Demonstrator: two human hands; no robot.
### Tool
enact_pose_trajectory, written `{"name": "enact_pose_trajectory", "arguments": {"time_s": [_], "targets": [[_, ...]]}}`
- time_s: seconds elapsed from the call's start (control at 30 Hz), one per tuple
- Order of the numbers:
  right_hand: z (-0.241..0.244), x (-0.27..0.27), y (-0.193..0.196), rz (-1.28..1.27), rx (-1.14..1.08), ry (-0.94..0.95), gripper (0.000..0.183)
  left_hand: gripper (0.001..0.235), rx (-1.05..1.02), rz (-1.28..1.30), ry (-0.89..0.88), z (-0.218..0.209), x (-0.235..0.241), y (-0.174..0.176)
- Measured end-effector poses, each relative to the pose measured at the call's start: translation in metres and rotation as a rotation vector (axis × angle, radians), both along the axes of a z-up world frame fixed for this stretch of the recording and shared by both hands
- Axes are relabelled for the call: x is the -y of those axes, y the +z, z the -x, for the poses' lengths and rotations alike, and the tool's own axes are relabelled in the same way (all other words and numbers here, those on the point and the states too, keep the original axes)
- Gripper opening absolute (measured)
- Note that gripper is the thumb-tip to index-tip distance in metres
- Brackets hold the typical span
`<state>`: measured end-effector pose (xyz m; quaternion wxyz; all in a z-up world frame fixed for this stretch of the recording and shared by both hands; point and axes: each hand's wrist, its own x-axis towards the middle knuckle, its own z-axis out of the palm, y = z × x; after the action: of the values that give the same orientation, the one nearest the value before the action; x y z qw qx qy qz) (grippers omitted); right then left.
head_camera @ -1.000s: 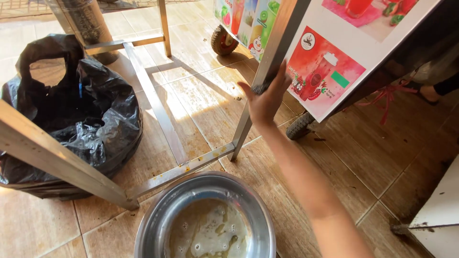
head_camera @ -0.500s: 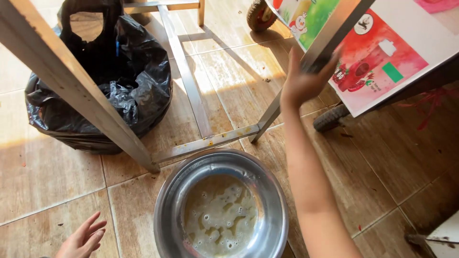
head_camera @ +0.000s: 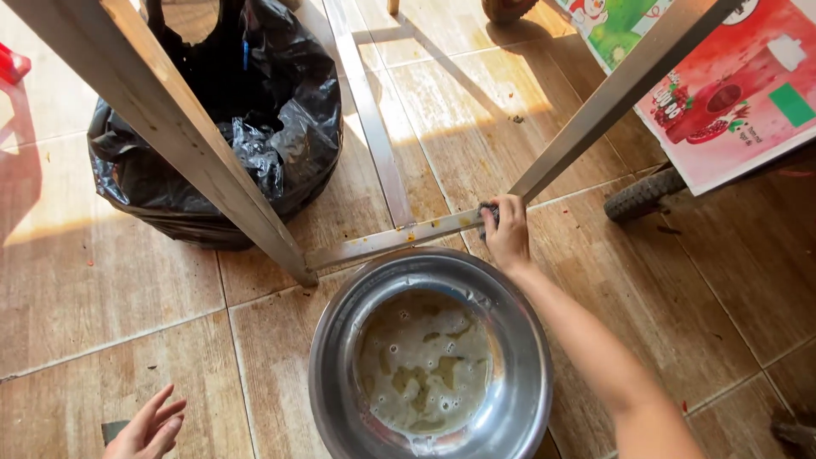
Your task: Cleaning the metal frame of a charcoal grill by scraping residue with a knife and wiping it with a wet cloth.
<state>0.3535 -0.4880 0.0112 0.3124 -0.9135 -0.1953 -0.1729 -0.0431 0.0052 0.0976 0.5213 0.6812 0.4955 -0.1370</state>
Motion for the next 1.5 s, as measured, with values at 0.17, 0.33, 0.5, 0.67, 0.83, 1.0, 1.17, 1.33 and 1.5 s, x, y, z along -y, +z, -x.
{"name": "enact_pose_trajectory", "arguments": {"time_s": [0.17,0.33,0.5,0.67,0.83,1.0,1.17,1.33,1.5], "targets": [[-0.017,-0.011,-0.044,0.173,0.168,-0.104,0.016,0.065,0.066,0.061,0.075,0.023,-0.035,-0.066],[0.017,-0.065,-0.022,0.042,0.022,0.112,0.014,0.058,0.148,-0.14,-0.04,0.028,-0.017,-0.07],[-0.013,-0.024,-0.029,0.099,0.086,-0.007,0.014,0.065,0.009,-0.005,-0.246,-0.013,-0.017,-0.066],[0.013,-0.079,-0.021,0.133,0.035,-0.28,0.021,0.064,-0.049,0.003,-0.25,-0.03,0.007,-0.055],[0.041,-0.146,-0.04,0.119,0.006,0.135,0.015,0.064,-0.07,-0.009,-0.501,-0.059,0.049,-0.045],[-0.012,-0.066,-0.035,0.135,0.083,-0.035,0.019,0.065,-0.087,0.027,-0.437,-0.056,0.034,-0.036],[0.028,-0.134,-0.036,0.046,0.154,-0.03,0.024,0.061,-0.077,0.156,-0.185,-0.043,0.022,-0.062],[0.063,-0.176,-0.033,0.012,0.126,0.293,0.036,0.064,-0.043,0.053,-0.405,-0.066,0.033,-0.038],[-0.005,-0.074,-0.041,0.14,0.1,-0.031,0.015,0.062,-0.06,0.072,-0.212,-0.033,-0.001,-0.04]]}}
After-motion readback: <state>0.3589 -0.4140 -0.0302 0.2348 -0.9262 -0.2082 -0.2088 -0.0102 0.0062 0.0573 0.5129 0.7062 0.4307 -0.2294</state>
